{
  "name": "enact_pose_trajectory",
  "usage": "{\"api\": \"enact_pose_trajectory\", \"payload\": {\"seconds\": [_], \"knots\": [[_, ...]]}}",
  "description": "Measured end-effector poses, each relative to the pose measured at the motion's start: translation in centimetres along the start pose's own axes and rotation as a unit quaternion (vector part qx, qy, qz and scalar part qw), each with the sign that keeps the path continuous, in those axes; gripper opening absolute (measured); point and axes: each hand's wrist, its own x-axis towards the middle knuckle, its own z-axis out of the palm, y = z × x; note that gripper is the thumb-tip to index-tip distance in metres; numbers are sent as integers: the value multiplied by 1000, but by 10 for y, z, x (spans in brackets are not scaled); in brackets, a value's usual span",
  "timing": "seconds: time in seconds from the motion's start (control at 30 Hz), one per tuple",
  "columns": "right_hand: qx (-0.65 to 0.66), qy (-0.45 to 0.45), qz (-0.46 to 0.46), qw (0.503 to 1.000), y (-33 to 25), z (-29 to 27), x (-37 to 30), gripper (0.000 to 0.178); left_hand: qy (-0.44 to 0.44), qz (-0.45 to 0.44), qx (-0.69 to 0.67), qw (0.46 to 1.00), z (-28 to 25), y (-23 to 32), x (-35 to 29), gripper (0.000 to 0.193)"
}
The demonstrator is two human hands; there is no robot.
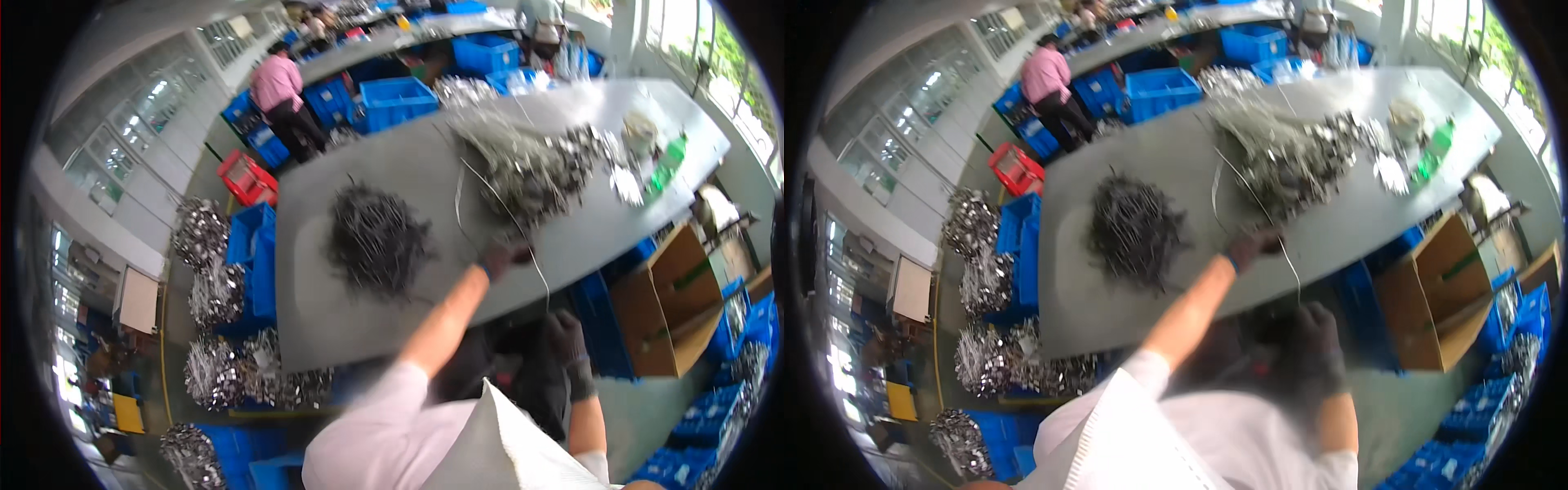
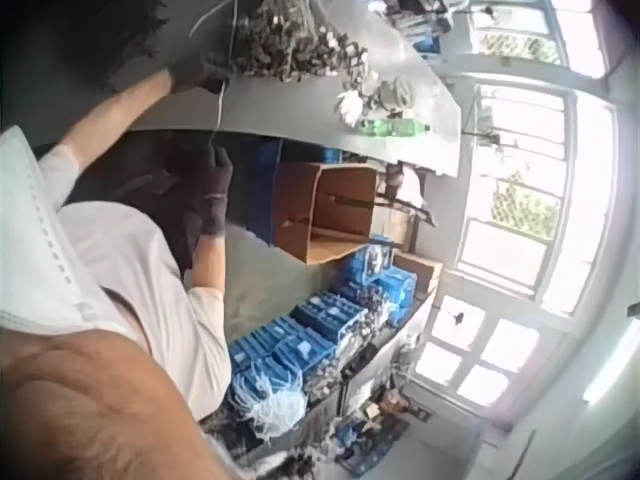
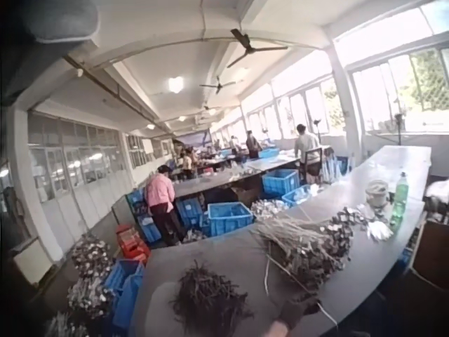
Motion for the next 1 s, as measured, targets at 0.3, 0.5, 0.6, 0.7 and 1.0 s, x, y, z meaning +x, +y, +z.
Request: {"api": "enact_pose_trajectory", "payload": {"seconds": [0.3, 0.5, 0.6, 0.7, 1.0], "knots": [[133, -33, 52, 989, 34, 6, 63, 41, 91, 38, 35, 994, 59, -41, -73, 23], [-134, -115, -148, 973, 71, 27, 102, 37, 199, 29, 19, 979, 84, -70, -121, 27], [-225, -179, -208, 935, 86, 38, 105, 45, 187, -109, -70, 974, 71, -79, -123, 26], [-190, -212, -239, 928, 95, 43, 103, 42, 200, -24, 102, 974, 56, -81, -118, 25], [153, -297, 181, 925, 17, 55, 77, 31, 241, -96, 87, 962, 10, -25, -97, 34]]}}
